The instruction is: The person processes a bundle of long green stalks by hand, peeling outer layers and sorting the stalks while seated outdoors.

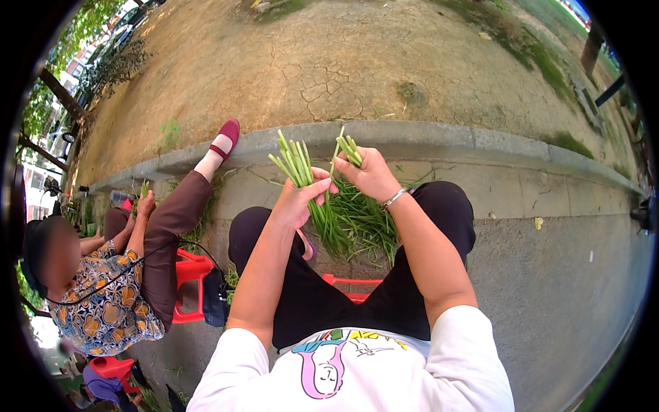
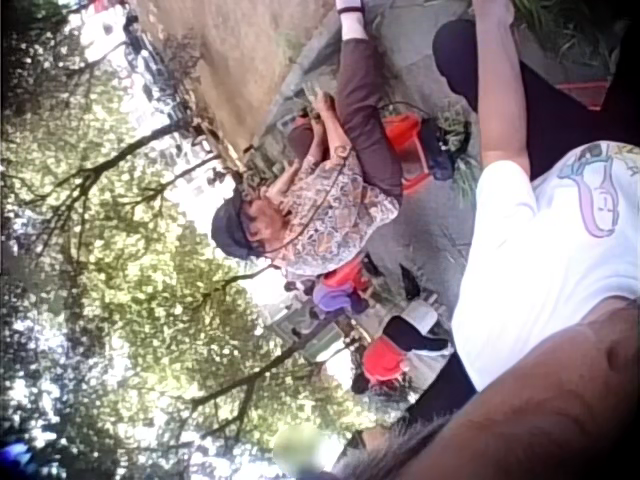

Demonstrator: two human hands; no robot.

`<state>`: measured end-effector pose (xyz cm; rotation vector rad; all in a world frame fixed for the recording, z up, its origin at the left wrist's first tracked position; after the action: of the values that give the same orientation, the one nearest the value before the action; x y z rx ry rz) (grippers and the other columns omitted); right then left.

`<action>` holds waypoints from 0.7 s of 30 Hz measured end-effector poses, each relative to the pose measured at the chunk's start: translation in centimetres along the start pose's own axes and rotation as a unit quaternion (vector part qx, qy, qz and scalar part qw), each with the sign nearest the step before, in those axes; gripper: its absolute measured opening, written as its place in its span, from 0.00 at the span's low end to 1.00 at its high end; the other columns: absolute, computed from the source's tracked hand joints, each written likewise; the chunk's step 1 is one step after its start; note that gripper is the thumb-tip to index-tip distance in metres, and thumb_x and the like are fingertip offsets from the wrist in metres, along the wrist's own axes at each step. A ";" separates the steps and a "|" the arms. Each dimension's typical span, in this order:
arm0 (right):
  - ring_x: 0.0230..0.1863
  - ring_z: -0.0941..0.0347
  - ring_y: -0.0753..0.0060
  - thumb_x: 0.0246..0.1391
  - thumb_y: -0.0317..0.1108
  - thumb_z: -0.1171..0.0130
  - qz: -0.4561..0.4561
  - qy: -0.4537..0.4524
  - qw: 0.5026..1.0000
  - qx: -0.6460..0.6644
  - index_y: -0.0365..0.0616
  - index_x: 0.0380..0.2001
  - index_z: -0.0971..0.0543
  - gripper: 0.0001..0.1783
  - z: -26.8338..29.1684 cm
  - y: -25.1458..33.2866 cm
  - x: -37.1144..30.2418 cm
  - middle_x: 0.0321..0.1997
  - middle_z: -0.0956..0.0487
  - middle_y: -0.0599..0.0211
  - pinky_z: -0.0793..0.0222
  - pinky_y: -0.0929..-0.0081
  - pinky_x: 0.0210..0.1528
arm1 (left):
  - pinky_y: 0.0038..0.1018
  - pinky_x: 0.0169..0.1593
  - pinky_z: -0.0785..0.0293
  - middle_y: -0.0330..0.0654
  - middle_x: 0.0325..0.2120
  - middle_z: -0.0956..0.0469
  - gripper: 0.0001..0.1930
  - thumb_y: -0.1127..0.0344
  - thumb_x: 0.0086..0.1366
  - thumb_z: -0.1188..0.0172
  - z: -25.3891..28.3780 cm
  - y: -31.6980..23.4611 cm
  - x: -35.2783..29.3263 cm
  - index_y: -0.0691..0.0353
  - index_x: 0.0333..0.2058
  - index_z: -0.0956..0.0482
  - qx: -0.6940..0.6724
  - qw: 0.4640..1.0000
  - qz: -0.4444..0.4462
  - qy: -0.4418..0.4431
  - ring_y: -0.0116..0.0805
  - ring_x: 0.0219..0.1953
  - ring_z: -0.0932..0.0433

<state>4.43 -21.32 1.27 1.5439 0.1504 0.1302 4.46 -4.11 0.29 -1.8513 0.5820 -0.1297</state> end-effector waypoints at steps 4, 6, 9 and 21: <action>0.21 0.40 0.87 0.50 0.28 0.45 0.026 -0.052 0.998 -0.018 0.38 0.25 0.25 0.04 0.0 -0.4 -0.1 0.17 0.33 0.80 0.43 0.83 0.21 | 0.18 0.25 0.37 0.44 0.24 0.23 0.05 0.74 0.56 0.45 0.1 0.1 0.0 0.65 0.33 0.26 -0.017 1.000 0.004 0.006 0.25 0.23 0.30; 0.22 0.40 0.87 0.49 0.27 0.45 0.034 -0.064 0.997 -0.017 0.38 0.26 0.25 0.03 0.1 -0.4 -0.1 0.17 0.32 0.79 0.42 0.83 0.22 | 0.18 0.26 0.38 0.43 0.25 0.24 0.06 0.72 0.56 0.45 0.0 0.0 -0.1 0.65 0.33 0.26 -0.012 1.000 0.005 0.007 0.24 0.22 0.32; 0.20 0.39 0.88 0.48 0.26 0.44 0.020 -0.107 0.993 -0.040 0.39 0.28 0.24 0.03 0.3 -0.2 -0.2 0.17 0.32 0.80 0.43 0.84 0.21 | 0.18 0.26 0.38 0.43 0.25 0.24 0.06 0.73 0.57 0.45 0.0 0.0 -0.3 0.65 0.33 0.26 -0.015 1.000 0.006 0.003 0.24 0.23 0.31; 0.21 0.43 0.90 0.53 0.31 0.45 0.115 -0.039 0.991 -0.058 0.41 0.27 0.27 0.06 -0.3 0.3 -0.2 0.18 0.34 0.81 0.45 0.86 0.21 | 0.18 0.25 0.37 0.42 0.25 0.24 0.06 0.72 0.56 0.44 0.1 0.2 -0.6 0.63 0.34 0.27 -0.024 0.999 0.014 0.028 0.27 0.27 0.27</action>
<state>4.19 -21.07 1.56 1.4432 -0.0951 0.2562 3.93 -3.84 0.24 -1.8910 0.6541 -0.1502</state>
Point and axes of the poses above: each hand's wrist, its own x-axis towards the middle knuckle, its own z-axis out of the back of the hand, y = z × x, the point moved 1 cm from there along x, towards the middle knuckle
